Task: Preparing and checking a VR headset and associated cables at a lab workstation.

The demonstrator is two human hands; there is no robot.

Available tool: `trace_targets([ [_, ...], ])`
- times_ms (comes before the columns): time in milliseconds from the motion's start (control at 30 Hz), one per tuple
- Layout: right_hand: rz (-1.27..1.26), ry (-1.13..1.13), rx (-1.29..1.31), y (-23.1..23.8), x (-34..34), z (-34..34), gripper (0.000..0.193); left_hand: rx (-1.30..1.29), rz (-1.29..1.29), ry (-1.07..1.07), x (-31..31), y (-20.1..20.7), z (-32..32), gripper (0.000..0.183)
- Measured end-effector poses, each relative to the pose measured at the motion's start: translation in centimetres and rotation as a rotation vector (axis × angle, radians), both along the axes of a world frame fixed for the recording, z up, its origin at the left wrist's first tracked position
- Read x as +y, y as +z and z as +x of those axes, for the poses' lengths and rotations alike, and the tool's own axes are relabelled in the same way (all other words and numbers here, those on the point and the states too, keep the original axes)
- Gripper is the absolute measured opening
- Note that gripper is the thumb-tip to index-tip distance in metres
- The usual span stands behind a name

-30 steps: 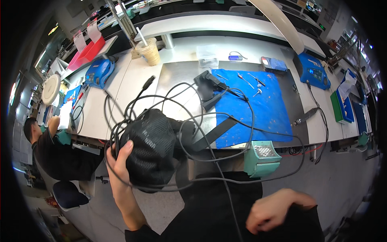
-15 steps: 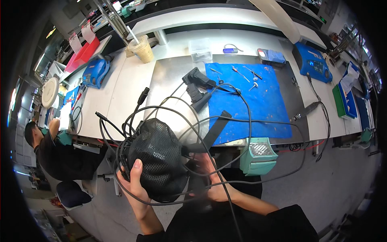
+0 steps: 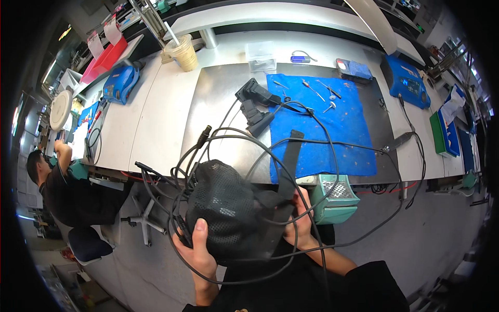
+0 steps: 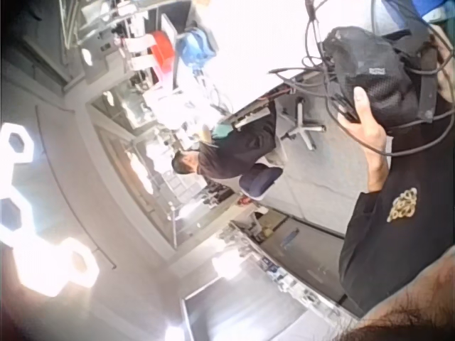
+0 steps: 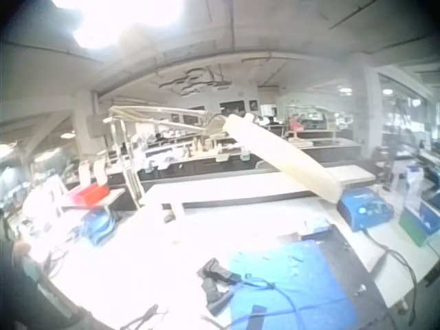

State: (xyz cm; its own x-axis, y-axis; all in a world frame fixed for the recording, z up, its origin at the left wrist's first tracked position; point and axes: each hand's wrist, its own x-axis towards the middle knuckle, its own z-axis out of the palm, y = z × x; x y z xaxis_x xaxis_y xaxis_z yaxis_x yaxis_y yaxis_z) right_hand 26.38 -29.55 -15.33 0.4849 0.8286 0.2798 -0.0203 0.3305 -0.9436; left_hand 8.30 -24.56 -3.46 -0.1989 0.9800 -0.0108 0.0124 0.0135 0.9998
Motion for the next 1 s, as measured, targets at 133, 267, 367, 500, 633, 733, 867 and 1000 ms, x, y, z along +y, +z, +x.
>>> trace_targets([
  [133,-0.048,-0.102,-0.051,-1.3,-1.0,0.4,0.056,0.063,-0.057,0.021,-1.1,0.0,0.8,0.031],
  [267,-0.04,-0.135,-0.017,-1.5,-0.8,0.6,0.038,0.165,-0.09,-0.08,-1.5,-0.3,0.6,0.034],
  [367,-0.064,-0.168,-0.159,0.5,-0.6,0.1,0.039,0.222,-0.093,-0.081,-1.7,-0.2,0.3,0.037],
  [500,0.058,-0.106,-0.008,2.5,0.0,-0.1,0.055,0.338,-0.081,-0.03,-0.6,2.2,0.7,0.041],
  [633,0.072,-0.005,-0.179,3.4,0.2,0.7,0.066,0.167,0.125,0.018,2.1,4.3,1.5,0.037],
  [733,0.021,0.076,0.024,3.9,0.4,-0.3,0.072,0.161,0.206,-0.055,5.2,5.6,0.9,0.029],
  [867,-0.037,0.079,0.013,3.7,1.2,-0.5,0.081,0.15,0.257,-0.193,11.8,5.6,1.1,0.034],
  [1000,-0.031,0.164,-0.127,5.5,1.5,-0.5,0.081,0.219,0.311,-0.277,17.8,5.0,-1.1,0.035],
])
